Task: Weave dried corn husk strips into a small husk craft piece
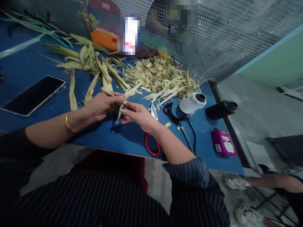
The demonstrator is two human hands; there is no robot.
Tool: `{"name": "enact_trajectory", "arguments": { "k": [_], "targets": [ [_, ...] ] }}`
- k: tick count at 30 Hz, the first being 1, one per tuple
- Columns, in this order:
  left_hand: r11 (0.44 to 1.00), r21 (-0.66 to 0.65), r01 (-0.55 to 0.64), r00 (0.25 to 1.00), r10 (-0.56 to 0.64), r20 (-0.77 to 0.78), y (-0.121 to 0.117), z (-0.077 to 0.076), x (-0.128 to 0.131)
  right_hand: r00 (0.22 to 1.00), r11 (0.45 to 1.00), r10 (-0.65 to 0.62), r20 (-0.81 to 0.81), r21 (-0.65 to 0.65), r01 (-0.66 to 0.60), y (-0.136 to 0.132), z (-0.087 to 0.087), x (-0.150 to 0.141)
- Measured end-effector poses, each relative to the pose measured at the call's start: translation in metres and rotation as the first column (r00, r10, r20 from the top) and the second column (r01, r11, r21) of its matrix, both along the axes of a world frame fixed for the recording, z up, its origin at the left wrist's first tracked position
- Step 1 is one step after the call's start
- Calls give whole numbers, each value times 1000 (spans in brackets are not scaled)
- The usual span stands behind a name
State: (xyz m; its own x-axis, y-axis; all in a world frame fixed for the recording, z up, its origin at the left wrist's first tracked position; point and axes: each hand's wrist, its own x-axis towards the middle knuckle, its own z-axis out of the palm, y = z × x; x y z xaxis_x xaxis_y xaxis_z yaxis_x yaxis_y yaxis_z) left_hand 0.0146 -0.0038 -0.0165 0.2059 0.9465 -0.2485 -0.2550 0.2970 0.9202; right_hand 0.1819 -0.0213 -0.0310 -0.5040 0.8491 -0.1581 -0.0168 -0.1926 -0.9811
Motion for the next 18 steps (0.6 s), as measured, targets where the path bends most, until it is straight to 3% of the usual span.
{"name": "enact_trajectory", "arguments": {
  "k": [3, 5, 8, 10, 12, 13, 15, 18],
  "targets": [
    [999, 39, -25, 1000, 25, -5, 3, -6, -2, 976, 981, -96, 194, 182, 60, -2, -2, 1],
    [997, 62, -50, 999, 51, -17, 6, -9, -2, 909, 892, -253, 331, 443, 87, -3, 0, 4],
    [993, 96, -70, 996, 75, -54, 6, -9, -2, 737, 611, -519, 433, 791, -35, -6, 8, 9],
    [991, 126, -38, 993, 52, -109, 4, -7, -2, 657, 433, -621, 427, 886, -166, -7, 14, 11],
    [989, 146, 31, 985, -6, -174, 1, -6, -1, 658, 314, -635, 404, 914, -258, -5, 17, 13],
    [986, 149, 72, 978, -41, -203, 0, -5, -1, 676, 285, -617, 403, 915, -285, -3, 17, 14],
    [976, 158, 153, 959, -109, -261, -3, -4, -1, 712, 303, -554, 431, 901, -309, 1, 15, 16],
    [944, 188, 270, 922, -197, -334, -5, -5, -2, 749, 453, -486, 451, 863, -225, 6, 11, 18]
  ]
}}
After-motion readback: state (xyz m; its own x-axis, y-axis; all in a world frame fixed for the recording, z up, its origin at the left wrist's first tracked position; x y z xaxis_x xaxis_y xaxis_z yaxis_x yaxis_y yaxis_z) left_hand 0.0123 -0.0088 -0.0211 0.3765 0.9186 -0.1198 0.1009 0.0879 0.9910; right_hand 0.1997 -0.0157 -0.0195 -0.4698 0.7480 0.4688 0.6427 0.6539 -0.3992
